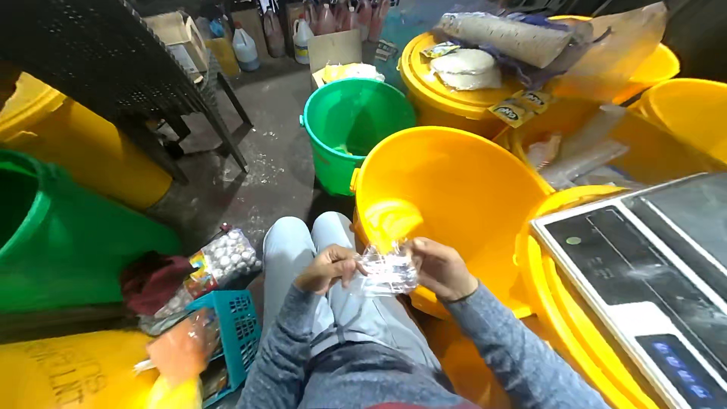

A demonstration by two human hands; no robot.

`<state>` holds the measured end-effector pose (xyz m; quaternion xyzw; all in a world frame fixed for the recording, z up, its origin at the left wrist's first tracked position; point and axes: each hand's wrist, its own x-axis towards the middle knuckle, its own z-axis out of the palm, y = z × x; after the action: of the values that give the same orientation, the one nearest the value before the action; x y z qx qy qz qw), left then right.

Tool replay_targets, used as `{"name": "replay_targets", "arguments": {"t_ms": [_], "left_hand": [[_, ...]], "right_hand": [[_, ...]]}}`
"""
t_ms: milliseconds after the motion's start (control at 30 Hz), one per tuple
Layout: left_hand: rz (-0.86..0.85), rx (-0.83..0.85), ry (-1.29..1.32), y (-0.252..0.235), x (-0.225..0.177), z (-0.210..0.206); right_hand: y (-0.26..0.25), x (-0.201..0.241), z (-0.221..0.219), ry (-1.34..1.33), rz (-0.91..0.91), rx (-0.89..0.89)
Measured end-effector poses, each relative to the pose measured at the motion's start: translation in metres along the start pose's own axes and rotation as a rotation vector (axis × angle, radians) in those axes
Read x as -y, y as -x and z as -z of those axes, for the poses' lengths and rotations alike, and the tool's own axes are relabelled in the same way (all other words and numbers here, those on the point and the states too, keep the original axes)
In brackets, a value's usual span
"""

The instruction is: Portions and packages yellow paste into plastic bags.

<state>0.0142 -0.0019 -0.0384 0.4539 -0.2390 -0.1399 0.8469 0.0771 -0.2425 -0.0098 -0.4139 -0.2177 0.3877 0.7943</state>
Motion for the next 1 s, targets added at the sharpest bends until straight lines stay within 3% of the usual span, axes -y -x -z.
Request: {"name": "replay_targets", "arguments": {"t_ms": [67, 200, 300, 467, 567, 700, 800, 900, 1000], "left_hand": [[-0.009, -0.029, -0.127, 0.001, -0.015, 0.004], [-0.037, -0.086, -0.518, 0.009, -0.039, 0.005], [-0.123, -0.356, -0.607, 0.001, -0.033, -0.020], [-0.535, -0.837, -0.656, -0.022, 0.005, -0.048], [-0.664, -0.980, -0.844, -0.024, 0.017, -0.054], [-0.785, -1.004, -1.327, -0.018, 0.020, -0.050], [-0.625, -1.075, -1.543, -0.015, 0.013, -0.047], [-0.435, -0.962, -1.413, -0.016, 0.009, -0.049], [-0.407, -0.659, -0.912, -0.016, 0.010, -0.048]], "right_hand": [[-0.003, 0.006, 0.009, 0.307, 0.039, 0.191], [-0.002, 0.005, 0.001, 0.378, 0.224, 0.170], [-0.004, -0.006, -0.020, 0.500, 0.361, -0.054], [-0.010, -0.023, -0.034, 0.553, 0.616, -0.413], [-0.010, -0.026, -0.024, 0.842, 0.800, -0.559], [-0.004, -0.021, -0.010, 1.286, 0.944, -0.558], [-0.003, -0.021, -0.010, 1.333, 0.992, -0.494], [-0.002, -0.022, -0.012, 1.304, 1.030, -0.498], [-0.003, -0.025, -0.011, 1.251, 1.046, -0.530]]}}
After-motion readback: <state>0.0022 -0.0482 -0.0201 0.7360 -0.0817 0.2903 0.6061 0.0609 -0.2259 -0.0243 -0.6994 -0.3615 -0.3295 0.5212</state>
